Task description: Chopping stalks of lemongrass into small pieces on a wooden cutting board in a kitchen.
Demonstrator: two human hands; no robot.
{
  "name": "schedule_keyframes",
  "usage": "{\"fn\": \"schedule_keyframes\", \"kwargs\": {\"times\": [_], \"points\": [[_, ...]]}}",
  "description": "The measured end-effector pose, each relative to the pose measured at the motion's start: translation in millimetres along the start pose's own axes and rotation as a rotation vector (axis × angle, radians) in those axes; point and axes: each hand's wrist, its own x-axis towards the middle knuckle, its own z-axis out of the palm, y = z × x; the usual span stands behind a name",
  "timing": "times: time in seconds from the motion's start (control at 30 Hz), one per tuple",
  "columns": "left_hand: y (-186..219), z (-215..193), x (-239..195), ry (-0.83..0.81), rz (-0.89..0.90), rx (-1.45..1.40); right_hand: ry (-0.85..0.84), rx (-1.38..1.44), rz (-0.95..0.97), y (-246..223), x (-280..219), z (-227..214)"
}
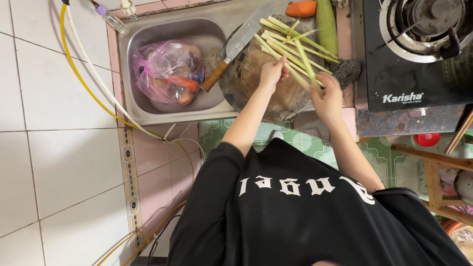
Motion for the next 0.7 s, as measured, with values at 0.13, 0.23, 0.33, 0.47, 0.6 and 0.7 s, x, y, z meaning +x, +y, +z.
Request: {"fn": "schedule_keyframes", "kwargs": {"times": [0.13, 0.23, 0.33, 0.47, 0.6, 0.7], "points": [[12, -10, 36, 0.01, -0.131, 0.016, 0.225, -0.562, -0.434, 20, 3, -8], [36, -30, 8, -0.056, -0.206, 0.04, 0.181, -0.485, -0.221, 28, -4, -4], [85, -65, -48, 0.122, 0.108, 0.734, -0.01, -0.492, -0.316, 37, -13, 17], [88, -151, -37, 0.49, 0.596, 1.603, -0.105, -0.481, -0.297, 27, -21, 55], [103, -186, -44, 0.305, 0.556, 1.613, -0.034, -0.453, -0.384, 27, -11, 85], [138, -196, -96, 0.283, 0.515, 1.554, -0.004, -0.459, -0.386, 22, -5, 105]]}}
